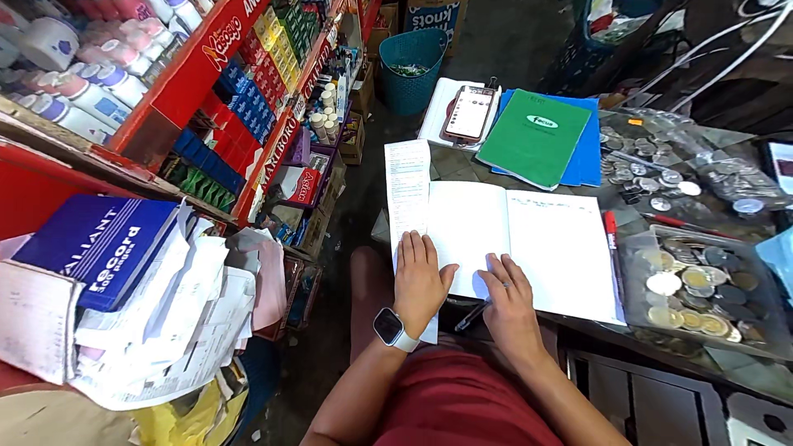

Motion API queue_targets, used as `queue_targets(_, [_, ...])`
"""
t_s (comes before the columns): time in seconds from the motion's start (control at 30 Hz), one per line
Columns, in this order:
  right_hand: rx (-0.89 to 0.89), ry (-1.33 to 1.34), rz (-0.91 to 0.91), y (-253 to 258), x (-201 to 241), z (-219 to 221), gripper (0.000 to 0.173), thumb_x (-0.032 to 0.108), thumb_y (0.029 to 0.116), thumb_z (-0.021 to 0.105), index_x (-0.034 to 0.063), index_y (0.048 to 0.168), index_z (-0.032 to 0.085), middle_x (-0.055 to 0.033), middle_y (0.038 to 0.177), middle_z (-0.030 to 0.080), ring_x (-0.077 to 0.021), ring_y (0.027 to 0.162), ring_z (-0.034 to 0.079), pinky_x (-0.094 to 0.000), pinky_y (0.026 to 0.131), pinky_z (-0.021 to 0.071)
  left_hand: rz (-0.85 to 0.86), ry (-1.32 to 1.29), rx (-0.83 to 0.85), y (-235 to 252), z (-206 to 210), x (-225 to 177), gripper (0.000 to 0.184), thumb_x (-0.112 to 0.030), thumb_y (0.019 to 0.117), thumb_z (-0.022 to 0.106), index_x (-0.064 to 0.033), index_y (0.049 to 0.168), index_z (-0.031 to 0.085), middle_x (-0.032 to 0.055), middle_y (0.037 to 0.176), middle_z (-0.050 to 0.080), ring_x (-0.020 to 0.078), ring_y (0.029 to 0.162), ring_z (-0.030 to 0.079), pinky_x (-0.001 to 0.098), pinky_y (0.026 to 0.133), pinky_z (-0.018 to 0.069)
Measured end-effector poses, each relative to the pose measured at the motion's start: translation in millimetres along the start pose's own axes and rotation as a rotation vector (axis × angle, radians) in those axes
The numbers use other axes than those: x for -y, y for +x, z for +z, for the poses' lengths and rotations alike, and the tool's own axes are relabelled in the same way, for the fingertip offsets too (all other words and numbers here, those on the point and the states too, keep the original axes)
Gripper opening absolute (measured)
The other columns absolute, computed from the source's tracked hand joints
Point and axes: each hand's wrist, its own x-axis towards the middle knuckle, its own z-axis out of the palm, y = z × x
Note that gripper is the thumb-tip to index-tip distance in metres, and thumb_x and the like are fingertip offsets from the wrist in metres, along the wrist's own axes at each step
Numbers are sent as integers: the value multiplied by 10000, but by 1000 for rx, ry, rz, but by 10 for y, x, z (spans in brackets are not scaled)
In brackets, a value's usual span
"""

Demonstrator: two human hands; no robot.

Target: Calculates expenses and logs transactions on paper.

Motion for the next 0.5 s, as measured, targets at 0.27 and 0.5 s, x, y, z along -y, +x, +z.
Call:
queue_targets(0.27, [233,5,10,94,71,-193,369,-35,698,709,-28,1066,681,-266,1443,573,-543,1380,467,-720,1113,313,-2,-16,28,58,-71,33,708,-508,1044,430,96,1387,565,311,1452,530,477,1392,476,540,1166,367])
queue_targets(0.5, [425,415,273,1426,45,-607,307,174,950,737,-90,979,584,-234,1014,715,-335,957,700,-505,834,538,-3,-65,43,75,-79,32,705,-486,1040,456,121,1386,551,322,1459,517,484,1401,461,550,1176,352])
